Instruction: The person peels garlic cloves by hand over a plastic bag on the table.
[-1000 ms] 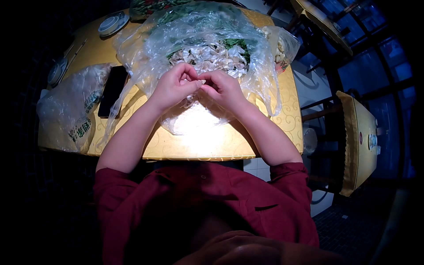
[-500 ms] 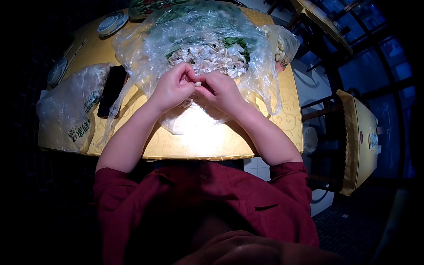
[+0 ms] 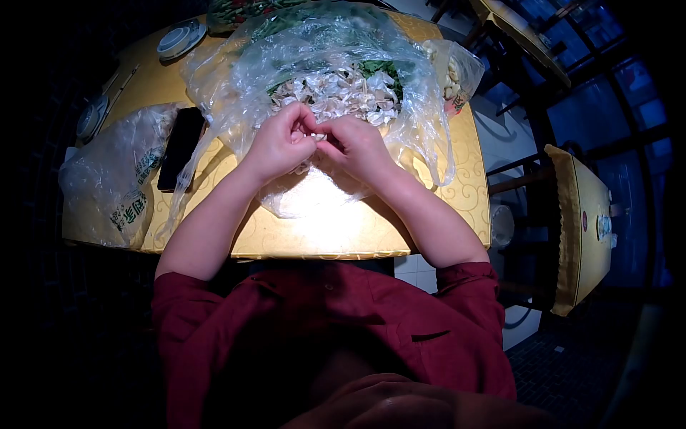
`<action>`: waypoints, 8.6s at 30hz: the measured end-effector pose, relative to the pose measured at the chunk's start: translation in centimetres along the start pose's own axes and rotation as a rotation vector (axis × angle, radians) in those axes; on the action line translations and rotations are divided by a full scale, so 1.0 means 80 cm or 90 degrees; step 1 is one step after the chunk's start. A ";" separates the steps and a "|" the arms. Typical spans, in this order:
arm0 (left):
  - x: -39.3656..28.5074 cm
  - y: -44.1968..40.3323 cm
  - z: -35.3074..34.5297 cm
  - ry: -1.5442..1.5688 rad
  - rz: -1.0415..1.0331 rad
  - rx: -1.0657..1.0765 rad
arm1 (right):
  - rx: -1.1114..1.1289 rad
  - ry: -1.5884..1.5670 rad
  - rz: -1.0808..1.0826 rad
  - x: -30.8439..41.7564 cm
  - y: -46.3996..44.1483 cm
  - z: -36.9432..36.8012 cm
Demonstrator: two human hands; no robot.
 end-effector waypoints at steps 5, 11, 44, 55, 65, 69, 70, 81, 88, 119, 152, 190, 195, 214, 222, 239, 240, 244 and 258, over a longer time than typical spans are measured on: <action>-0.001 0.000 -0.001 -0.032 -0.026 -0.034 | -0.023 0.009 0.010 0.001 0.000 -0.001; -0.009 0.004 -0.001 -0.092 -0.025 -0.056 | -0.003 -0.014 -0.039 0.000 0.000 -0.004; -0.011 0.003 0.008 -0.052 -0.082 -0.108 | 0.050 -0.454 -0.285 -0.030 0.004 -0.022; -0.014 0.007 0.002 -0.040 -0.096 -0.122 | 0.068 -0.581 -0.385 -0.037 0.008 -0.028; -0.014 0.005 0.022 -0.093 -0.088 -0.215 | 0.006 -0.708 -0.437 -0.035 0.005 -0.010; -0.006 -0.002 0.034 -0.132 -0.070 -0.254 | -0.021 -0.812 -0.458 -0.027 0.004 0.003; -0.005 -0.003 0.031 -0.127 -0.057 -0.234 | -0.007 -0.875 -0.474 -0.031 0.006 0.002; 0.009 -0.010 0.010 0.015 -0.050 -0.006 | -0.043 -1.236 -0.585 -0.052 0.015 -0.011; -0.003 -0.007 -0.004 0.210 -0.010 0.042 | -0.006 -0.995 -0.517 -0.032 0.008 -0.004; -0.010 0.005 -0.011 -0.067 0.025 0.028 | 0.097 -0.200 -0.199 -0.026 0.003 -0.005; 0.001 0.011 -0.020 0.123 0.058 0.166 | 0.178 -0.839 -0.471 -0.026 0.018 -0.020; 0.005 0.001 -0.010 0.103 0.087 0.018 | -0.011 -0.313 -0.272 -0.026 0.013 -0.011; 0.006 0.000 -0.006 0.077 0.090 -0.009 | -0.023 -0.193 -0.157 -0.013 0.012 -0.009; -0.006 0.004 0.005 -0.127 -0.067 -0.087 | 0.066 -0.750 -0.408 -0.029 0.013 -0.019; -0.014 0.006 0.010 -0.179 -0.103 -0.133 | 0.044 -0.700 -0.417 -0.022 0.008 -0.011; -0.026 0.003 0.017 -0.288 -0.192 -0.173 | 0.032 -0.717 -0.449 -0.029 0.011 -0.008; -0.031 0.003 0.015 -0.249 -0.184 -0.169 | 0.033 -0.704 -0.443 -0.031 0.012 -0.008; -0.033 0.001 0.009 -0.204 -0.144 -0.093 | 0.031 -0.646 -0.418 -0.031 0.011 -0.007; -0.003 0.002 0.003 0.115 0.077 0.031 | 0.037 -0.598 -0.416 -0.032 0.010 -0.004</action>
Point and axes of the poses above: each hand's wrist, its own y-axis away from the middle knuckle, its own z-axis out of the back of the hand, x = y × z, the point moved 5 cm from there along -y, towards the middle knuckle, and after that the axes turned 1 degree about z, right-handed, at the moved point
